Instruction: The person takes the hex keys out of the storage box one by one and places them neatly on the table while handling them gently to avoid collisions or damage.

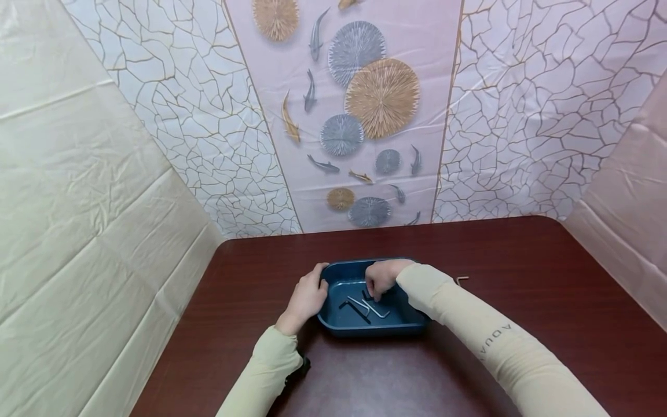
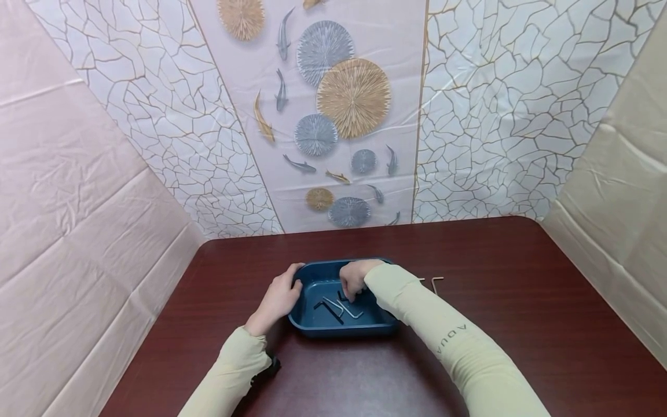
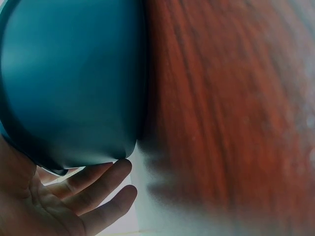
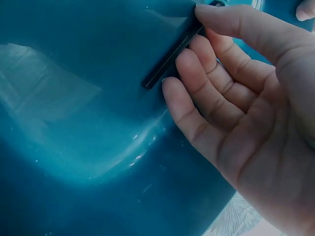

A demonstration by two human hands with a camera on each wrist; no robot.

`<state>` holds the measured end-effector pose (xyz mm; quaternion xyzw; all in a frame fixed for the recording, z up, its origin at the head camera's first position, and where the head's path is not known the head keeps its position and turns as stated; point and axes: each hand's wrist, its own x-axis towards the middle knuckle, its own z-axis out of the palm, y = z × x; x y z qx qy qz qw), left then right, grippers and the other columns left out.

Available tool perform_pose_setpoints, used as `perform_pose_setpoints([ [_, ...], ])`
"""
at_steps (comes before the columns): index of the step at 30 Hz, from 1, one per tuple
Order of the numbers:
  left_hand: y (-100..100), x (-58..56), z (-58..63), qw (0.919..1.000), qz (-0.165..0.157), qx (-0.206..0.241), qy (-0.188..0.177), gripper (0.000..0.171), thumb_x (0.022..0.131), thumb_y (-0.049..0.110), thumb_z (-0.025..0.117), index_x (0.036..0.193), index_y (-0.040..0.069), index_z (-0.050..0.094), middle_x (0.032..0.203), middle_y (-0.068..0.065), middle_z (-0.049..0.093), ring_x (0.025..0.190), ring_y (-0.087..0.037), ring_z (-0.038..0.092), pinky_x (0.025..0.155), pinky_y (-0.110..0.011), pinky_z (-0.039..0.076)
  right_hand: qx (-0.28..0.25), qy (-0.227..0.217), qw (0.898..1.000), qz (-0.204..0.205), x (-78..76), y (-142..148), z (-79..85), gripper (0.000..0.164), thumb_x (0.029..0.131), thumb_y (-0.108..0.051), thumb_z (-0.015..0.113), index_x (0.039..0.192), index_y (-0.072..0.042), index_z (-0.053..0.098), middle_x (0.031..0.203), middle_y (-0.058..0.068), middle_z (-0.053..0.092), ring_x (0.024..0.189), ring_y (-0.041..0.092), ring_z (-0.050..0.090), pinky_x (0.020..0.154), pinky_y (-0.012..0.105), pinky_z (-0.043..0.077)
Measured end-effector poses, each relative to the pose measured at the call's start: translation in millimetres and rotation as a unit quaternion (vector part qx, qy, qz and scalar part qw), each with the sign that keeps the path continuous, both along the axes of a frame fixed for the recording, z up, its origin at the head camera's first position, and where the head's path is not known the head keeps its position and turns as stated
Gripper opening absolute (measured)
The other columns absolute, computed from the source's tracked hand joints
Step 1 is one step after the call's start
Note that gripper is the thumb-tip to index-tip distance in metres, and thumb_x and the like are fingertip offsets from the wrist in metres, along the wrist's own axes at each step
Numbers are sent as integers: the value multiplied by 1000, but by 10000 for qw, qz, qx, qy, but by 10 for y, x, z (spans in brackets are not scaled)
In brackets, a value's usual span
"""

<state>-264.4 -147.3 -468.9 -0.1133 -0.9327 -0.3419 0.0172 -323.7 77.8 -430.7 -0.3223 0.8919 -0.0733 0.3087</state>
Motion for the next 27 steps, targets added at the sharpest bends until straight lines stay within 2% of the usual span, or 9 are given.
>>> perform_pose_setpoints([
  [7,-5,-14,-20,10000,9,-65,28,44,104,10,45,148,7,45,74,-5,50,44,-16,43,48,-30,41,-111,-76,9998,156,-93,16,-99,27,88,-7,65,63,-15,66,57,-3,46,52,13,38,55,30,34],
  [10,-3,-14,-22,10000,-18,-83,37,44,104,10,45,148,6,45,74,-6,49,44,-16,42,48,-30,40,-135,-73,9998,115,-208,43,-270,27,88,-12,67,61,-17,66,56,-4,45,51,14,38,54,30,34],
  [14,1,-1,-10,10000,-43,-38,35,44,104,10,45,147,5,45,73,-5,49,44,-16,42,48,-30,41,-237,-7,9996,167,-458,109,-624,27,86,-21,69,60,-23,66,54,-7,46,50,11,39,53,29,35],
  [18,5,13,4,10000,-56,39,55,43,104,8,45,147,3,45,73,-6,49,44,-16,43,48,-31,41,-299,-61,9992,245,-591,143,-783,29,86,-24,70,57,-25,65,53,-8,45,48,10,37,52,28,35],
  [20,6,16,10,9999,-57,49,71,43,104,8,45,147,3,45,72,-5,49,44,-16,43,48,-31,41,-307,-83,9991,285,-608,144,-792,31,86,-25,70,56,-25,64,52,-9,45,48,10,36,52,28,34],
  [24,5,17,8,10000,-53,29,77,44,104,8,45,147,3,45,72,-5,49,44,-16,43,48,-30,41,-326,74,9987,375,-522,139,-715,35,88,-24,69,55,-24,59,53,-8,42,48,11,35,52,29,33],
  [27,3,19,8,10000,-57,25,64,43,104,8,45,147,4,45,71,-5,49,44,-16,42,48,-30,40,-351,139,9988,326,-289,93,-426,35,89,-17,69,56,-18,58,54,-5,42,49,12,36,54,29,35],
])
